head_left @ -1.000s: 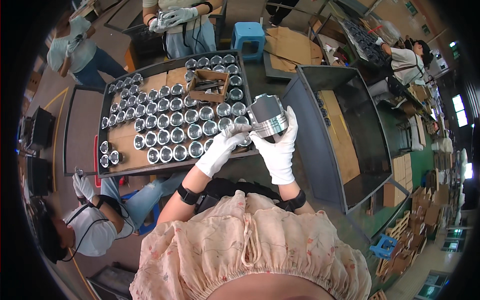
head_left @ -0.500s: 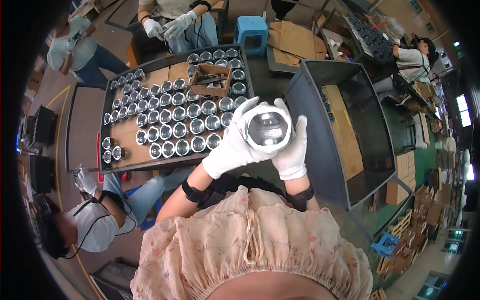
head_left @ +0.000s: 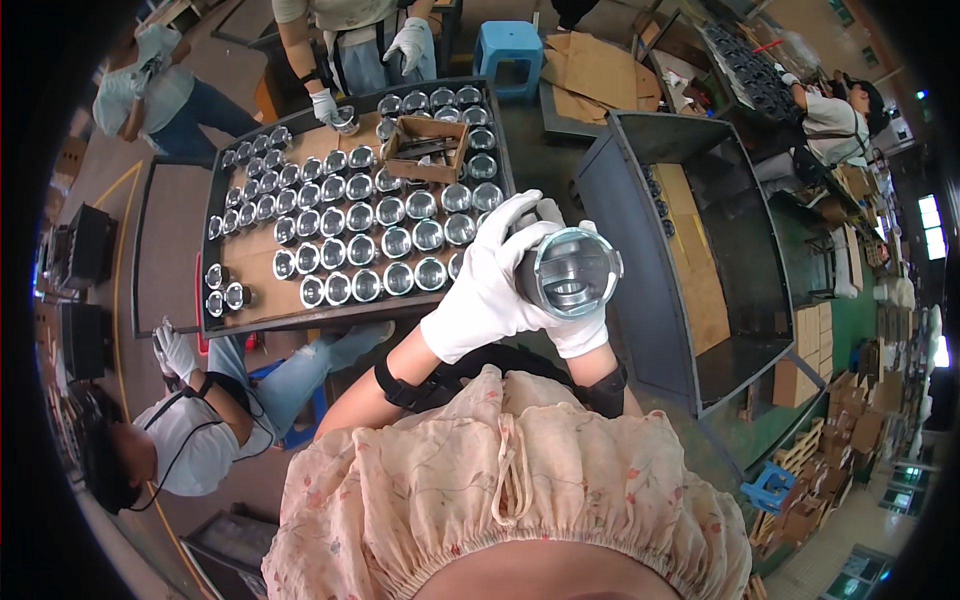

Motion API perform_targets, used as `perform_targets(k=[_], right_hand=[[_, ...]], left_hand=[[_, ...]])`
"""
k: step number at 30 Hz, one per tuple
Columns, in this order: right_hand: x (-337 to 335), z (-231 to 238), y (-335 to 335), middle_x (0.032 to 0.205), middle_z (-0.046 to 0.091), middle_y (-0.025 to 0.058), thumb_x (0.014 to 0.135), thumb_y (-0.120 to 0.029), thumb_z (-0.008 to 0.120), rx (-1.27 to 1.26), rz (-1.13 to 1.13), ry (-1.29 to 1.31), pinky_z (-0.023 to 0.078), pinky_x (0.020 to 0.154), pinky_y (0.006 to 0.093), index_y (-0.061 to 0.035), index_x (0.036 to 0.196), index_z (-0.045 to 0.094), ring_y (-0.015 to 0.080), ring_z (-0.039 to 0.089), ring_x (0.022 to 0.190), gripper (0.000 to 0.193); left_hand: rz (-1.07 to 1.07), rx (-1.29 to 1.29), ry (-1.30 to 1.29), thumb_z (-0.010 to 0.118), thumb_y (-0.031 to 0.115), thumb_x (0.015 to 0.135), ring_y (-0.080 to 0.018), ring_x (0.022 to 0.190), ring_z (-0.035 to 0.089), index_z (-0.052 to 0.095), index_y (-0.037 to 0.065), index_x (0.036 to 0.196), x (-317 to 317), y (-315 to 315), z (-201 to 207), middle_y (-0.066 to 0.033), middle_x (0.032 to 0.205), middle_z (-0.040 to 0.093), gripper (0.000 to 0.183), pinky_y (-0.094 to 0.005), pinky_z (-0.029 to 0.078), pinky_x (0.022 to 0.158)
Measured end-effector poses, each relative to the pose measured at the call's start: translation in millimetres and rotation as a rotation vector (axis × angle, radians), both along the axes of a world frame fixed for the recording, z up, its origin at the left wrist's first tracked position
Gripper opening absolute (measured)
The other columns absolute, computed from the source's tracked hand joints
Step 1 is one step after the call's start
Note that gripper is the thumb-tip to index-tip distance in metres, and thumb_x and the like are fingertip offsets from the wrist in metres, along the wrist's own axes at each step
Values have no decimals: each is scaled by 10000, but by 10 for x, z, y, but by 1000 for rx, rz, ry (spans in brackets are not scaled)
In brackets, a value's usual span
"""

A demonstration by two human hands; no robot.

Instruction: The recorder is shown inspecting and assembling piston components at a manufacturing workstation.

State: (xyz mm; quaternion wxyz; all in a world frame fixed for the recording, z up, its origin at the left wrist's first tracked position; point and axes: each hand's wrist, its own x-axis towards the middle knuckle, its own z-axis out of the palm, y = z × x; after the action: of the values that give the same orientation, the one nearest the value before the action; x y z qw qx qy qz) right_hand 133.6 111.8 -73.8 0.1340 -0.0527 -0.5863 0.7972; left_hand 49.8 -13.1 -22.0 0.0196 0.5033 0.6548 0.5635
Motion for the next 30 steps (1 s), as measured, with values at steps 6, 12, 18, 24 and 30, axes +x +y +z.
perform_targets(k=[6,12,18,24,30], right_hand=[[-20,204,55,1264,574,124,1002,-453,409,-909,70,123,454,996,377,-66,1424,388,232,565,1141,573],[6,354,47,1213,593,92,994,-437,452,-413,-153,-26,455,978,339,-64,1414,406,186,565,1120,564],[16,314,60,1245,586,99,996,-454,429,-597,-79,-31,436,1001,343,-60,1406,418,195,564,1128,569],[-13,36,92,1346,539,105,1030,-410,287,-1110,339,271,410,1034,374,-58,1413,401,228,530,1192,532],[27,14,73,1221,591,87,1016,-349,380,-656,165,150,457,968,344,-65,1249,509,196,567,1106,390]], left_hand=[[-17,-37,-31,867,189,559,-387,1331,384,511,137,1291,-74,-70,-183,-225,1408,399,816,-451,362,1077],[-121,15,-138,859,178,566,-355,1369,342,469,117,1364,-119,-91,-342,-172,1475,341,890,-448,323,1112],[-81,-5,-126,876,231,563,-348,1350,369,486,104,1344,-100,-85,-334,-179,1446,377,882,-436,335,1101],[-12,41,-114,899,231,546,-345,1236,492,522,121,1256,4,21,-172,-167,1342,473,811,-416,408,1032],[3,49,-83,918,270,515,-341,1231,489,515,95,1264,-15,8,-245,-176,1351,461,868,-407,409,1030]])
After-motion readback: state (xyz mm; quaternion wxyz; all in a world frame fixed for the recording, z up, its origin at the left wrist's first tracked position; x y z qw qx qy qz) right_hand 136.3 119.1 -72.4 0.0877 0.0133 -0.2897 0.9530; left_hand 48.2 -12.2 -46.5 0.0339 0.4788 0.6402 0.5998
